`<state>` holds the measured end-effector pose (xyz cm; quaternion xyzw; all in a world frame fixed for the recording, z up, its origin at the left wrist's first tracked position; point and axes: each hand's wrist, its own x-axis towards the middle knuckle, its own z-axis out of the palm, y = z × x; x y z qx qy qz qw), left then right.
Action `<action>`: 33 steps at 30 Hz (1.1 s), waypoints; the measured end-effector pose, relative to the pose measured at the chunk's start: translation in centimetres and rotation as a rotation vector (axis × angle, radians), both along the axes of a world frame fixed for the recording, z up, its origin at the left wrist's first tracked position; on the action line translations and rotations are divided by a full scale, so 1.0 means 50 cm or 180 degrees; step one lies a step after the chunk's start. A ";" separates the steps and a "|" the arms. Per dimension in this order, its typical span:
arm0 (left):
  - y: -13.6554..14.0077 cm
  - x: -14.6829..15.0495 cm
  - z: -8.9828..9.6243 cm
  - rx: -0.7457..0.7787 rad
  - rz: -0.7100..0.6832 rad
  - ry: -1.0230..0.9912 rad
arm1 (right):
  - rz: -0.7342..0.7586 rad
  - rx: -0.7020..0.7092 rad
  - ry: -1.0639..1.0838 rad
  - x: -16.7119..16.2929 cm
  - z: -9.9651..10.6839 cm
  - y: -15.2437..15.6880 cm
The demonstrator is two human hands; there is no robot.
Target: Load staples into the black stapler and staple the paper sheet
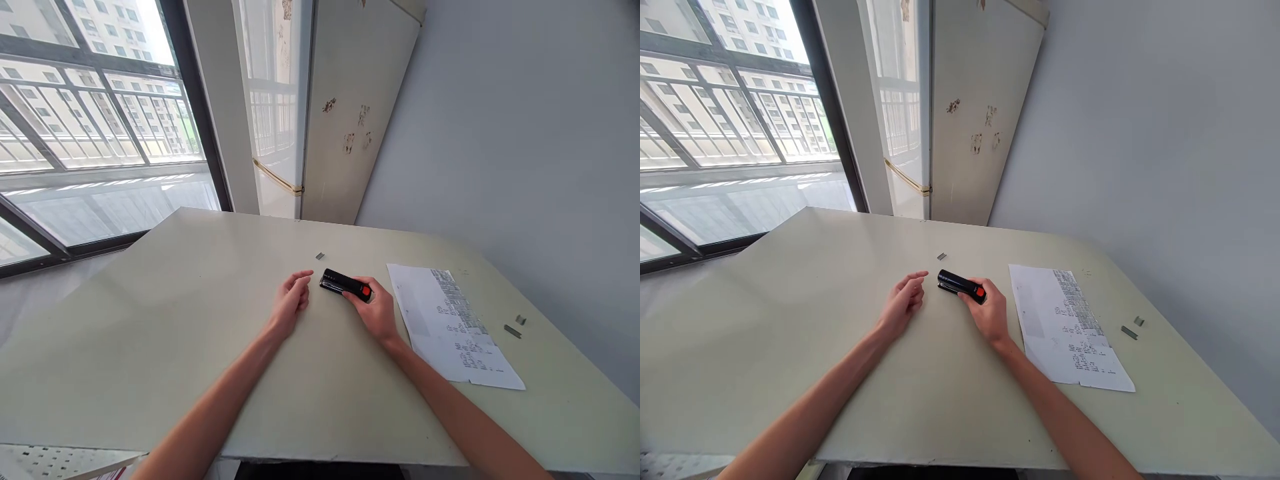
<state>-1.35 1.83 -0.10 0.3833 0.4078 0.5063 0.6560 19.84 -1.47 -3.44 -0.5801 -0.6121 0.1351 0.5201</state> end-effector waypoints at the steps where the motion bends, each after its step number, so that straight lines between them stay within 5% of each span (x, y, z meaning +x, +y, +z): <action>1: 0.005 -0.005 0.001 -0.0096 0.0020 -0.0181 | 0.0016 -0.0035 -0.0040 -0.001 -0.004 0.014; 10: 0.023 -0.032 0.003 -0.0662 0.0092 -0.1336 | 0.0339 0.0090 -0.0600 -0.069 0.010 0.176; 16: 0.020 -0.019 -0.002 -0.0877 0.0003 -0.1580 | 0.0877 0.0479 -0.1170 -0.103 0.052 0.089; 19: 0.011 -0.009 -0.001 -0.0988 -0.0256 -0.1578 | 0.1351 0.0580 -0.1793 -0.097 0.049 0.041; 23: -0.006 0.001 0.001 -0.1069 -0.0806 -0.1420 | 0.1337 0.0519 -0.1860 -0.080 0.043 0.006; 28: -0.014 0.012 -0.003 -0.0770 -0.1146 -0.0696 | 0.0949 0.0521 -0.1669 -0.006 0.059 -0.064; 33: -0.007 0.018 -0.006 -0.0524 -0.1023 -0.0301 | -0.0289 0.0110 -0.1755 0.214 0.031 -0.150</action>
